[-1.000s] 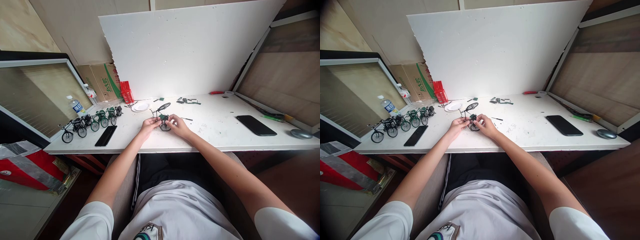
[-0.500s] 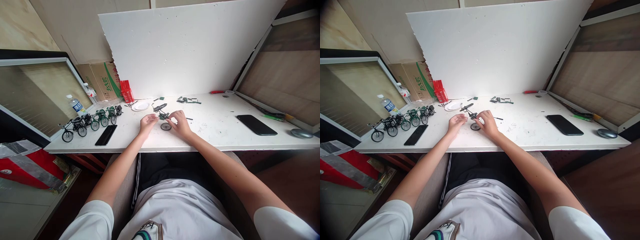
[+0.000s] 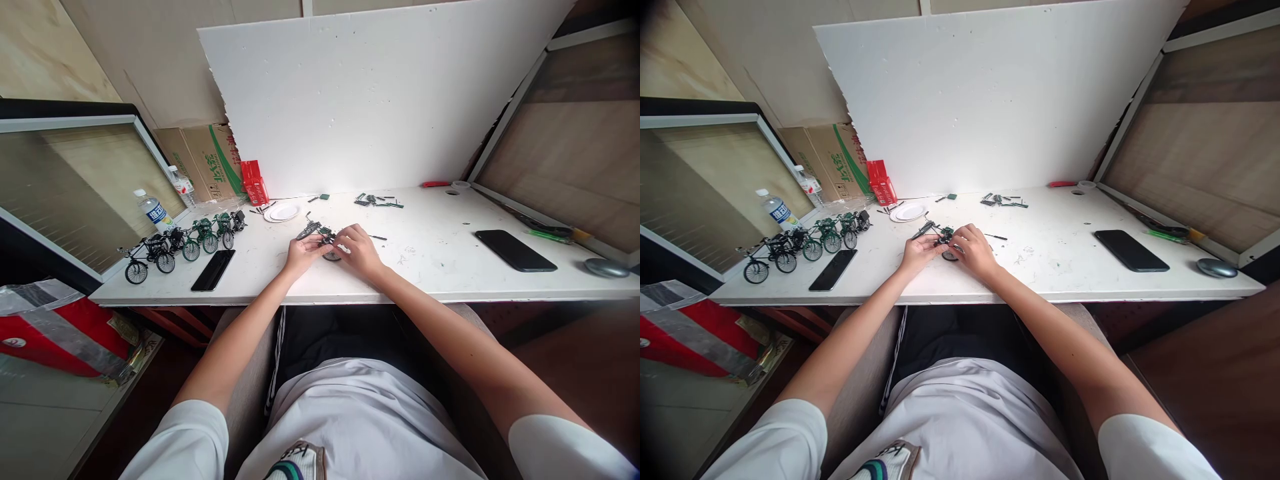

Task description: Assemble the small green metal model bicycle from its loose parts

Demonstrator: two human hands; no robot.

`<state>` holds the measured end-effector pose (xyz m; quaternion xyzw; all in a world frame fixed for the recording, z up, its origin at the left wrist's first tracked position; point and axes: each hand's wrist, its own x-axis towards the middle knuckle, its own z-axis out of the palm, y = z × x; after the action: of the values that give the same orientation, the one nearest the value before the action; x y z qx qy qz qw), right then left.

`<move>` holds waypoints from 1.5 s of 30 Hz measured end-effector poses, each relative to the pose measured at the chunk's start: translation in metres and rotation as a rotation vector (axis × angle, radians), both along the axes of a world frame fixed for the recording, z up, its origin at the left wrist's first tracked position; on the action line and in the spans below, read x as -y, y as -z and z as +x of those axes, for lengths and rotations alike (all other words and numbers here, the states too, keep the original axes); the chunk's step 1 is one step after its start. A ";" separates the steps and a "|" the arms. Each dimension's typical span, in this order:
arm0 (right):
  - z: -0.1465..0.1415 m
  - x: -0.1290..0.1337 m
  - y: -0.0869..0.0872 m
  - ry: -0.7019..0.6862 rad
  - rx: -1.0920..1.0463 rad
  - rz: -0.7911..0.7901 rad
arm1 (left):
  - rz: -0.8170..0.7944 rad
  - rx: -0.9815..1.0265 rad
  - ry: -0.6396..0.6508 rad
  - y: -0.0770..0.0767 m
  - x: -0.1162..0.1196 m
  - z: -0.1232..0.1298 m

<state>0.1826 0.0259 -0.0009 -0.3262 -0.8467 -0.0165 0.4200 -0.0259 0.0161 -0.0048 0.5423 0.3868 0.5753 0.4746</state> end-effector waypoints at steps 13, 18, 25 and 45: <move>-0.001 0.000 0.000 0.000 -0.013 -0.035 | -0.034 -0.015 -0.021 0.006 -0.008 -0.006; -0.003 0.004 0.000 -0.030 0.003 -0.017 | -0.028 -0.035 -0.054 0.006 -0.007 -0.005; -0.002 0.005 0.000 -0.080 0.037 -0.042 | -0.031 0.082 -0.037 0.003 -0.004 -0.002; 0.001 -0.011 0.023 0.244 0.164 -0.160 | -0.006 0.176 -0.147 0.005 -0.013 -0.008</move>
<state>0.1832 0.0373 -0.0244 -0.4565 -0.8309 -0.0263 0.3170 -0.0339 0.0291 -0.0102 0.4586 0.3842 0.6529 0.4646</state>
